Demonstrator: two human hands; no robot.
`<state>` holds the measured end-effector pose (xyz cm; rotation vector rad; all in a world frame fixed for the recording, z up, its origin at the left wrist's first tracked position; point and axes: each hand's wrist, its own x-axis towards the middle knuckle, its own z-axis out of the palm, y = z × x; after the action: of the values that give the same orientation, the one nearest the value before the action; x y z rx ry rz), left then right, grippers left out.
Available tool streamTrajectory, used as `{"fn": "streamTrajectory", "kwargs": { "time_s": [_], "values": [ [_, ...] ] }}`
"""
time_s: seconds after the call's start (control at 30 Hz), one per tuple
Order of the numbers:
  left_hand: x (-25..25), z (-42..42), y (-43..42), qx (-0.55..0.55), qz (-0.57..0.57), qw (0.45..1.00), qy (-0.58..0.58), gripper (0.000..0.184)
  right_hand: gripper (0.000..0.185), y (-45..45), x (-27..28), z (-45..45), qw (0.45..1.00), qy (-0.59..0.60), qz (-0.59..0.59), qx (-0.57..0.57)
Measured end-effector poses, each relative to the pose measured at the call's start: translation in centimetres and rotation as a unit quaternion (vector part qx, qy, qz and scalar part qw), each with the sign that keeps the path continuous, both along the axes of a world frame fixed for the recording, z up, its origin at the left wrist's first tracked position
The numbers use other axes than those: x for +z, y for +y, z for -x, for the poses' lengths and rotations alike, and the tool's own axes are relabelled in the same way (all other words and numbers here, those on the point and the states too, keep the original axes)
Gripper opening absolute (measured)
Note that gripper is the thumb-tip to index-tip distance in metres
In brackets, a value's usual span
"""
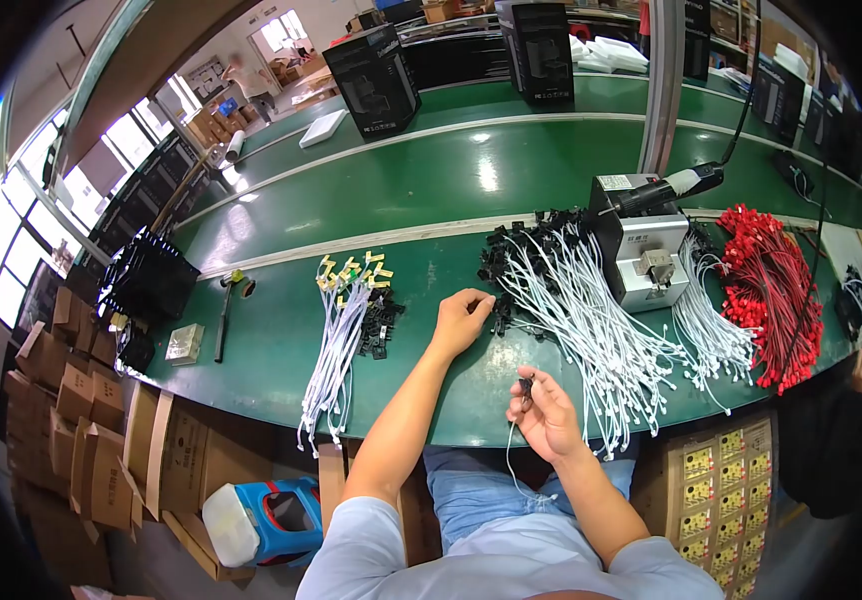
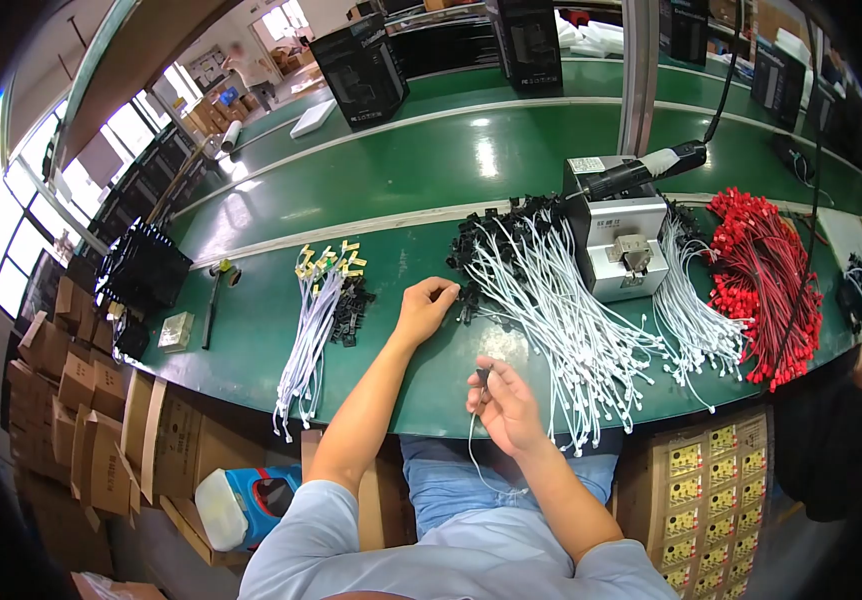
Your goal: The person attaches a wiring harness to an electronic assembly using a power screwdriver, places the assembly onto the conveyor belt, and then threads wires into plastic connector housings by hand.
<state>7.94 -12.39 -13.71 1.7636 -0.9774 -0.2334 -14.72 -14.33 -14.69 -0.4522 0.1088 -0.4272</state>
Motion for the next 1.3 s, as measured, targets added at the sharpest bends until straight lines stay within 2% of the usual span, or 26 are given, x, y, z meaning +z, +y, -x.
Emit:
{"fn": "streamTrajectory", "kwargs": {
  "time_s": [0.73, 0.8, 0.87, 0.93, 0.97, 1.03, 1.07, 1.13, 1.17, 1.3],
  "values": [
    [0.1, 0.0, 0.0, 0.0, 0.005, 1.0, -0.021, 0.018, 0.031, 0.0, 0.1, 0.0, 1.0, 0.004, 0.017, -0.002],
    [-1.1, -0.8, -0.3, -0.018, 0.055, 0.99, -0.128, 0.014, 0.031, -0.3, -0.1, -0.6, 1.0, 0.006, 0.017, -0.005],
    [0.3, -0.4, 0.4, -0.039, -0.014, 0.953, -0.3, 0.01, 0.031, 0.2, -0.2, 0.1, 0.999, 0.023, 0.021, -0.007],
    [1.7, -0.7, 1.4, -0.077, -0.123, 0.9, -0.41, 0.011, 0.032, 0.1, 0.1, -0.2, 0.999, 0.022, 0.036, -0.013],
    [1.5, -1.3, 2.2, -0.097, -0.109, 0.896, -0.42, 0.012, 0.032, 0.2, 0.2, -0.2, 0.999, 0.011, 0.044, -0.017],
    [1.1, -2.4, 4.2, -0.107, -0.123, 0.877, -0.452, 0.027, 0.033, 0.1, -0.1, -0.2, 0.999, 0.012, 0.032, -0.005],
    [1.5, -2.6, 5.5, -0.105, -0.129, 0.877, -0.451, 0.027, 0.033, 0.0, 0.1, -0.2, 0.999, 0.013, 0.034, -0.007],
    [2.6, -2.9, 8.4, -0.118, -0.19, 0.827, -0.516, 0.046, 0.033, 0.1, 0.1, -0.3, 0.999, 0.01, 0.038, -0.011],
    [2.6, -3.8, 9.7, -0.13, -0.25, 0.816, -0.505, 0.055, 0.033, 0.0, 0.1, -0.4, 0.999, 0.011, 0.036, -0.011],
    [2.6, -6.7, 12.4, -0.069, -0.279, 0.78, -0.557, 0.056, 0.034, 0.1, 0.1, -0.3, 0.999, 0.01, 0.043, 0.0]
  ]
}}
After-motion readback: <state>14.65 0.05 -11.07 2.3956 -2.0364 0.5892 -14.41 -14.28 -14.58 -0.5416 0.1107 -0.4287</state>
